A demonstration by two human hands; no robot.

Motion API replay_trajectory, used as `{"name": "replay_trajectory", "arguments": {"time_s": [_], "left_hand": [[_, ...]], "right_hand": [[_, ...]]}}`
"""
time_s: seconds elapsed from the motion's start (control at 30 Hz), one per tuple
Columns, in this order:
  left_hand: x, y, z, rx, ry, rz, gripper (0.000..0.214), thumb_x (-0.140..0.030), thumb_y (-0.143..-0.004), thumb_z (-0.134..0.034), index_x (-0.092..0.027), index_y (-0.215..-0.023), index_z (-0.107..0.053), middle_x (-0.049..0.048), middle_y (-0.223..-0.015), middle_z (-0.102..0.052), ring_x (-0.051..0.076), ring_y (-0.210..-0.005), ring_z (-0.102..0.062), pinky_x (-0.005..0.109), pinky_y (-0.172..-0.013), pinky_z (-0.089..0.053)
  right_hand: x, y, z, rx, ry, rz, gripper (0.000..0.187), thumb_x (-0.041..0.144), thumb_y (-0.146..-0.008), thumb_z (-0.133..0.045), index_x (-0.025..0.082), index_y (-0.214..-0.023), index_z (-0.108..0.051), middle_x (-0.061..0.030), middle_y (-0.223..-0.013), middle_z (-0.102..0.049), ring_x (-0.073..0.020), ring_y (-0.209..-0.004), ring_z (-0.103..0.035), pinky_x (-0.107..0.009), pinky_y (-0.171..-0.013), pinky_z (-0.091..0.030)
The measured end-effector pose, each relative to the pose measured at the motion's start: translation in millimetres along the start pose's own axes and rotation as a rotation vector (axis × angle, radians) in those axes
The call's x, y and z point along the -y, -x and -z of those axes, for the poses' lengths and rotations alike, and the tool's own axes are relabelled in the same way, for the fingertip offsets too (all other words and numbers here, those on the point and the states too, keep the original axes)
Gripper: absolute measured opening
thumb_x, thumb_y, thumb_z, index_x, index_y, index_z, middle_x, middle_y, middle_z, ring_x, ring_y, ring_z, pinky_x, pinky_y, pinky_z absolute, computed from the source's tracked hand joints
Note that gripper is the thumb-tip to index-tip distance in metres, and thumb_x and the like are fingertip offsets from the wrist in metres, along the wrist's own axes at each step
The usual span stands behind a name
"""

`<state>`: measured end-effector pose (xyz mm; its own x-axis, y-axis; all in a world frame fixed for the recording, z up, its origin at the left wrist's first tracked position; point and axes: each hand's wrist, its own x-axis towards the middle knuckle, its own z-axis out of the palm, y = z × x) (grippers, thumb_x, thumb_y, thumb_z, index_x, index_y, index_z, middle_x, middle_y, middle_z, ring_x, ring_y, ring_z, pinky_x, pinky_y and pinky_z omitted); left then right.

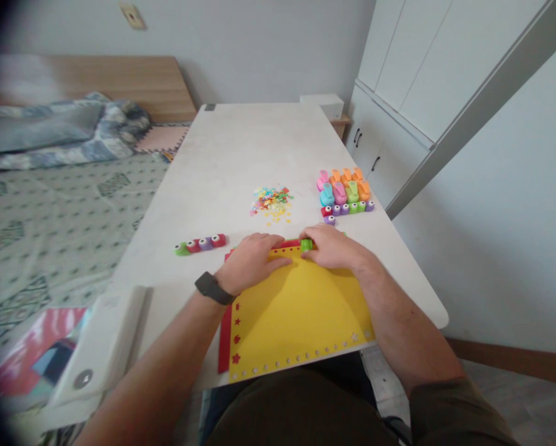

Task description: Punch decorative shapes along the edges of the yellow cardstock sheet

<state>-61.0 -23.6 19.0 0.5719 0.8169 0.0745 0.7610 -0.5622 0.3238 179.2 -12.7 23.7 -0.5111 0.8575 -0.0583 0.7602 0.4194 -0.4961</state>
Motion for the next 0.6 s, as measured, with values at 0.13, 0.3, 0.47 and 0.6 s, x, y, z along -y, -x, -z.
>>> {"name": "replay_trajectory", "arguments": {"time_s": [0.13, 0.3, 0.47, 0.6], "left_hand": [[7, 11, 5.3, 0.006, -0.020, 0.049, 0.031, -0.046, -0.097, -0.061, -0.018, -0.106, -0.073, 0.0128, -0.100, -0.074, 0.029, -0.098, -0.068, 0.040, -0.089, -0.050], [13, 22, 9.6, -0.009, 0.006, 0.076, 0.024, -0.037, -0.098, -0.060, -0.019, -0.107, -0.073, 0.0106, -0.099, -0.075, 0.027, -0.100, -0.069, 0.039, -0.092, -0.050], [20, 32, 9.6, -0.036, 0.044, 0.075, 0.022, -0.036, -0.099, -0.059, -0.019, -0.105, -0.072, 0.0091, -0.098, -0.075, 0.026, -0.097, -0.069, 0.039, -0.089, -0.051], [27, 41, 6.2, -0.070, 0.086, 0.079, 0.021, -0.036, -0.098, -0.060, -0.019, -0.106, -0.071, 0.0079, -0.100, -0.075, 0.025, -0.095, -0.069, 0.038, -0.088, -0.051]], "right_hand": [[-1, 0, 1, -0.032, -0.029, 0.014, 0.029, 0.029, -0.086, -0.074, 0.018, -0.113, -0.070, -0.0091, -0.105, -0.071, -0.0235, -0.095, -0.062, -0.035, -0.085, -0.045], [-4, -2, 0, -0.195, -0.181, -0.021, 0.026, 0.029, -0.090, -0.068, 0.020, -0.114, -0.068, -0.0063, -0.105, -0.072, -0.0214, -0.090, -0.064, -0.034, -0.081, -0.048], [-9, -5, -5, -0.238, -0.307, -0.114, 0.032, 0.039, -0.093, -0.066, 0.021, -0.120, -0.068, -0.0052, -0.102, -0.074, -0.0213, -0.083, -0.065, -0.035, -0.075, -0.049], [-8, -8, -11, -0.256, -0.552, -0.124, 0.037, 0.050, -0.098, -0.060, 0.022, -0.121, -0.068, -0.0073, -0.112, -0.074, -0.0240, -0.101, -0.068, -0.038, -0.090, -0.051]]}}
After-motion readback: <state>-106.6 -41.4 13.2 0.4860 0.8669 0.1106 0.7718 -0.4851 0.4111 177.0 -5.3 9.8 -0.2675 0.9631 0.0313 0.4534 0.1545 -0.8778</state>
